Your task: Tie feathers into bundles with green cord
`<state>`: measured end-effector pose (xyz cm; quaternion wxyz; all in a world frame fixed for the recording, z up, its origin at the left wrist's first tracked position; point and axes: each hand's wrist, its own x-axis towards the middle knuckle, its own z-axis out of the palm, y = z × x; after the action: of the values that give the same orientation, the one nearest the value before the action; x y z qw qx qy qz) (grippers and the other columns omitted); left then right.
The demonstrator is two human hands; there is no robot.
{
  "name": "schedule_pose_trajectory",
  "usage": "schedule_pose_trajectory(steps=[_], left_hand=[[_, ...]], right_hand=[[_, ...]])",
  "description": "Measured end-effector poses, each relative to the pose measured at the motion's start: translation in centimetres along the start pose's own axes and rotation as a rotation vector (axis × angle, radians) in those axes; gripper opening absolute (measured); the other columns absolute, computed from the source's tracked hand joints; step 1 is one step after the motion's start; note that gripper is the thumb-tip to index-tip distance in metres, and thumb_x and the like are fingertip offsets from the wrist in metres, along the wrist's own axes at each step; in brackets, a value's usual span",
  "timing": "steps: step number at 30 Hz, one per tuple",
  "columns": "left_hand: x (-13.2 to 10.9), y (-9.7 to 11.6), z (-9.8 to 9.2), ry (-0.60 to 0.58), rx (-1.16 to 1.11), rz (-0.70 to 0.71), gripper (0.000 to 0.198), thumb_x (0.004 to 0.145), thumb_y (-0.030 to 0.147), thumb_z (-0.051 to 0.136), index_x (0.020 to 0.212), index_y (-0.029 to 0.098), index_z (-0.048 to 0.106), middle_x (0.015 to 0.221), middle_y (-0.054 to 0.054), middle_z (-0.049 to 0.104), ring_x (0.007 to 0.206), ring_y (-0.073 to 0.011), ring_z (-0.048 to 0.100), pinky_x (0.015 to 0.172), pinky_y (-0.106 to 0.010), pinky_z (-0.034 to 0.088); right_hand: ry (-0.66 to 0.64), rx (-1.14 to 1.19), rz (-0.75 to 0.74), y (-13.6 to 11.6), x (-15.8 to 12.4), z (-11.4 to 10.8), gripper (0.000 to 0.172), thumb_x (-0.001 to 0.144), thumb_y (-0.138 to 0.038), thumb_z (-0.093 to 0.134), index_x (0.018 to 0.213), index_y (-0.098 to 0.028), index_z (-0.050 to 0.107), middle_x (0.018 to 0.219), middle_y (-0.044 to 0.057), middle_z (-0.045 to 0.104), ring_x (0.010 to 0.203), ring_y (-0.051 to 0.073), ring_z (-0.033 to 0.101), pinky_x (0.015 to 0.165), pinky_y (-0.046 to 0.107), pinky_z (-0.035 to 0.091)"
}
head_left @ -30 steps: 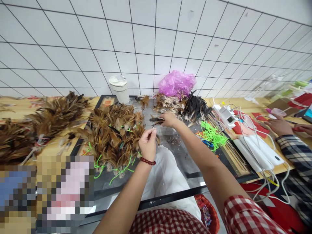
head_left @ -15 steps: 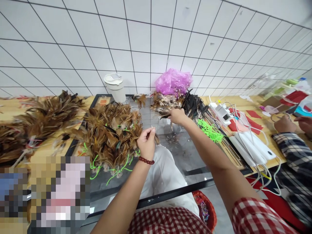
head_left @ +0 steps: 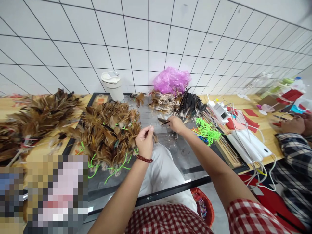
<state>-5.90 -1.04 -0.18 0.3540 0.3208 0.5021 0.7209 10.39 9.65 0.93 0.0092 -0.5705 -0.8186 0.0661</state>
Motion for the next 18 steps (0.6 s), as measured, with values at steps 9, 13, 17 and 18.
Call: schedule_pose_trajectory(steps=[9, 13, 17, 18], left_hand=[[0.5, -0.5, -0.3, -0.003, 0.023, 0.029, 0.023, 0.071, 0.035, 0.072, 0.084, 0.016, 0.073, 0.085, -0.005, 0.074, 0.082, -0.0162, 0.067, 0.084, -0.031, 0.052], [0.9, -0.8, -0.3, -0.002, 0.016, 0.069, 0.022, 0.072, 0.035, 0.070, 0.084, 0.017, 0.073, 0.086, -0.004, 0.073, 0.084, -0.0163, 0.067, 0.085, -0.031, 0.051], [0.5, -0.9, 0.1, -0.179, 0.081, 0.072, 0.021, 0.070, 0.034, 0.071, 0.082, 0.017, 0.073, 0.083, -0.004, 0.073, 0.083, -0.0164, 0.066, 0.084, -0.031, 0.051], [0.3, -0.9, 0.3, -0.221, 0.097, 0.066, 0.020, 0.070, 0.034, 0.071, 0.081, 0.017, 0.073, 0.083, -0.004, 0.073, 0.082, -0.0164, 0.066, 0.084, -0.030, 0.050]], right_hand=[[0.015, -0.065, -0.438, 0.8, -6.5, 1.5, 0.014, 0.088, -0.014, 0.045, 0.090, -0.012, 0.059, 0.090, 0.011, 0.062, 0.084, 0.021, 0.055, 0.083, 0.031, 0.040], [-0.014, -0.048, -0.504, 2.1, -11.2, 1.7, 0.014, 0.088, -0.013, 0.044, 0.089, -0.013, 0.058, 0.089, 0.011, 0.060, 0.084, 0.021, 0.052, 0.083, 0.033, 0.039], [-0.004, -0.020, -0.480, 3.5, -14.8, 1.8, 0.016, 0.089, -0.013, 0.041, 0.090, -0.013, 0.058, 0.090, 0.012, 0.059, 0.083, 0.021, 0.051, 0.083, 0.034, 0.039], [-0.006, -0.007, -0.477, 3.7, -15.5, 1.8, 0.016, 0.089, -0.013, 0.041, 0.090, -0.014, 0.058, 0.089, 0.011, 0.059, 0.083, 0.021, 0.051, 0.083, 0.034, 0.039]])
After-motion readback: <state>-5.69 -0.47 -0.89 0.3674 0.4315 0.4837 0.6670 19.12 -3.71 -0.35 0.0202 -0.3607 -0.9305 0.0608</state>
